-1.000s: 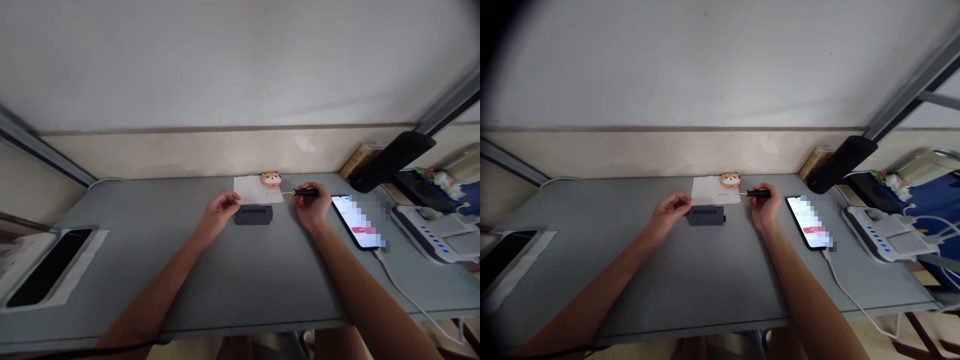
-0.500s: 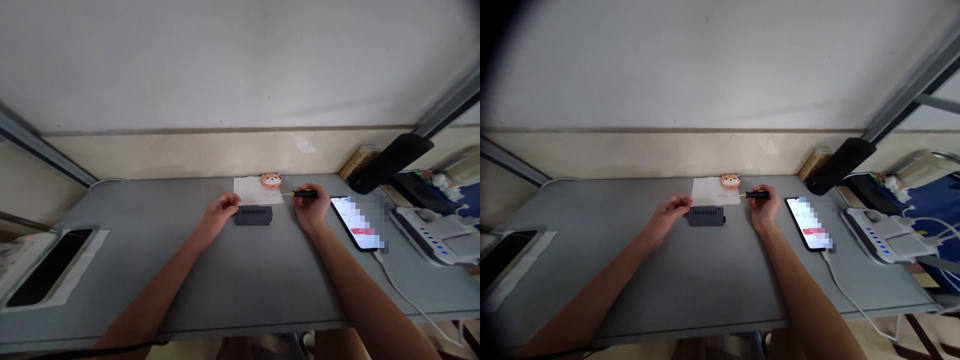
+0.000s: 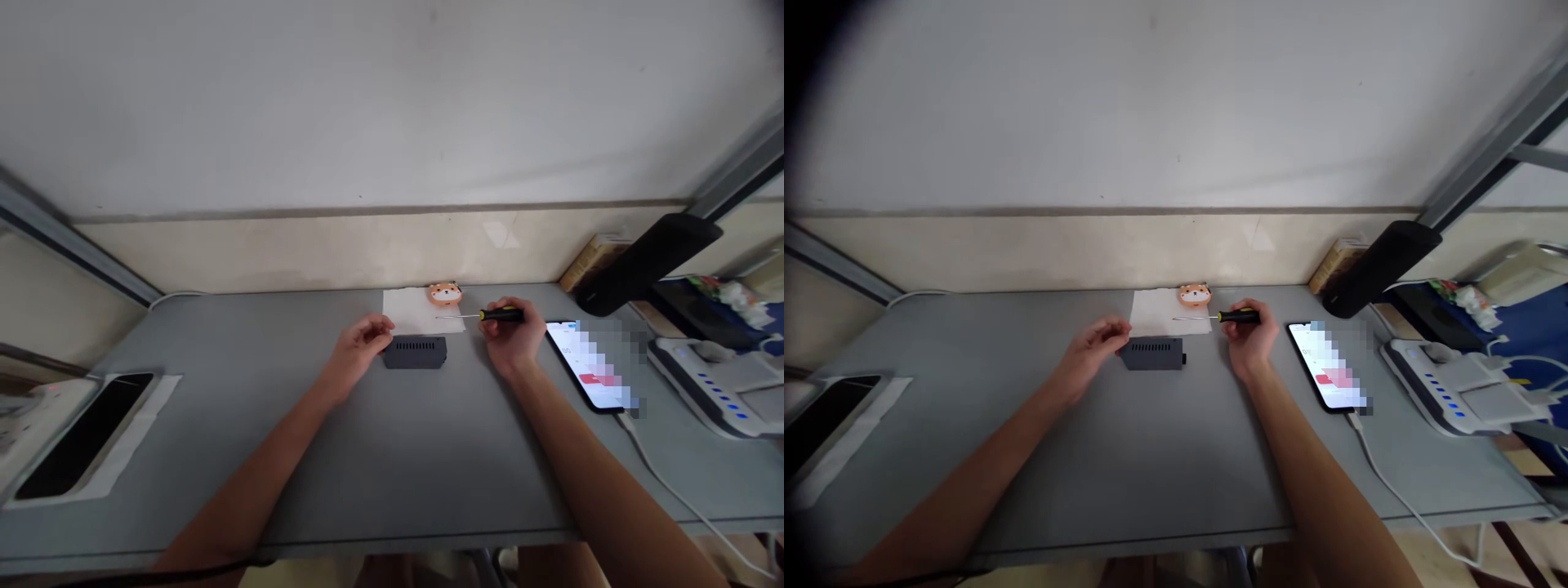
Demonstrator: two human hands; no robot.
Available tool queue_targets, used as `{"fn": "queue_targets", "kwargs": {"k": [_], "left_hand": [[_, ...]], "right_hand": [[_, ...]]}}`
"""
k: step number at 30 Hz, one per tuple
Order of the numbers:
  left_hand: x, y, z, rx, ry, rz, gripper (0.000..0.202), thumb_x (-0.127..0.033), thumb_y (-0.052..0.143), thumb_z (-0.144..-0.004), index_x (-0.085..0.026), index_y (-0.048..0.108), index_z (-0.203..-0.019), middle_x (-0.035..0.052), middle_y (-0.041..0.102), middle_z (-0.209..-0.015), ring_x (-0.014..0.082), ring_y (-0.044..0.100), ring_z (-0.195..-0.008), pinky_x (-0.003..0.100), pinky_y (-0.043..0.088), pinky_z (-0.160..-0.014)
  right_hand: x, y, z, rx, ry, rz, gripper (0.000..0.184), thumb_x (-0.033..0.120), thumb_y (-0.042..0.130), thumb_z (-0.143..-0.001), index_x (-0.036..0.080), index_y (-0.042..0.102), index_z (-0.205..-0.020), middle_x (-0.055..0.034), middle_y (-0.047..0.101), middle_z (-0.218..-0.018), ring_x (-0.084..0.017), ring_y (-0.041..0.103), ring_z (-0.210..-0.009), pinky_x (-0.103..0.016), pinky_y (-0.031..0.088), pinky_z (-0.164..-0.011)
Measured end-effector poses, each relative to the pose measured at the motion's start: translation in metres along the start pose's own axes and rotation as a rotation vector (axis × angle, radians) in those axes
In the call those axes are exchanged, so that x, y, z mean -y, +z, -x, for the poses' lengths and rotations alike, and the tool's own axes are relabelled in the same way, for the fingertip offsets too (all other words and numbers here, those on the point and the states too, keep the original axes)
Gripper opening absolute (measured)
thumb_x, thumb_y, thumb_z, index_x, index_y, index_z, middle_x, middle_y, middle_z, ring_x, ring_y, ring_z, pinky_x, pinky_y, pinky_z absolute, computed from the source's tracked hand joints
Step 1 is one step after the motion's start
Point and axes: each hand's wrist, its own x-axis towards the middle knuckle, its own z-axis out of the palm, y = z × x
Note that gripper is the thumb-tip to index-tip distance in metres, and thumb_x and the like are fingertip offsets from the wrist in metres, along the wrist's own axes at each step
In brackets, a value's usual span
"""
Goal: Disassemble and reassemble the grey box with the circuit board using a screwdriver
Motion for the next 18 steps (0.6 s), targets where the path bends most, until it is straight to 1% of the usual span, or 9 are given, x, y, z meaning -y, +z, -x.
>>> {"fn": "queue_targets", "kwargs": {"k": [5, 12, 15, 18], "left_hand": [[0.0027, 0.0009, -0.0015, -0.017, -0.003, -0.041, 0.018, -0.036, 0.063, -0.07, -0.022, 0.065, -0.081, -0.0003, 0.056, -0.077, 0.016, 0.052, -0.075, 0.027, 0.042, -0.067], [0.0062, 0.0009, -0.0013, -0.008, 0.043, -0.125, 0.014, -0.032, 0.06, -0.077, -0.022, 0.065, -0.084, -0.0001, 0.057, -0.079, 0.016, 0.054, -0.076, 0.027, 0.044, -0.07], [0.0063, 0.0, -0.0015, 0.007, 0.063, -0.126, 0.011, -0.031, 0.06, -0.079, -0.022, 0.065, -0.083, -0.0002, 0.057, -0.078, 0.0158, 0.055, -0.076, 0.027, 0.045, -0.07], [0.0071, 0.0001, -0.0019, 0.006, 0.053, -0.118, 0.011, -0.031, 0.061, -0.079, -0.022, 0.065, -0.083, 0.0, 0.059, -0.08, 0.0161, 0.055, -0.078, 0.027, 0.045, -0.071]], "right_hand": [[-0.0014, -0.0021, -0.0014, 0.035, -0.019, 0.004, 0.011, 0.026, 0.062, -0.059, 0.02, 0.053, -0.056, 0.0024, 0.057, -0.053, -0.005, 0.039, -0.037, -0.02, 0.03, -0.036], [-0.0026, -0.0022, -0.0016, 0.035, -0.007, 0.007, 0.012, 0.026, 0.062, -0.06, 0.021, 0.052, -0.057, 0.0028, 0.057, -0.054, -0.006, 0.038, -0.037, -0.021, 0.031, -0.036], [-0.0033, -0.0014, -0.0013, 0.048, -0.009, 0.012, 0.014, 0.028, 0.063, -0.059, 0.021, 0.051, -0.056, 0.0029, 0.055, -0.054, -0.005, 0.037, -0.036, -0.021, 0.03, -0.035], [-0.0027, 0.0005, -0.0002, 0.043, 0.006, 0.008, 0.014, 0.027, 0.061, -0.06, 0.021, 0.05, -0.055, 0.0022, 0.055, -0.053, -0.005, 0.037, -0.037, -0.021, 0.028, -0.035]]}}
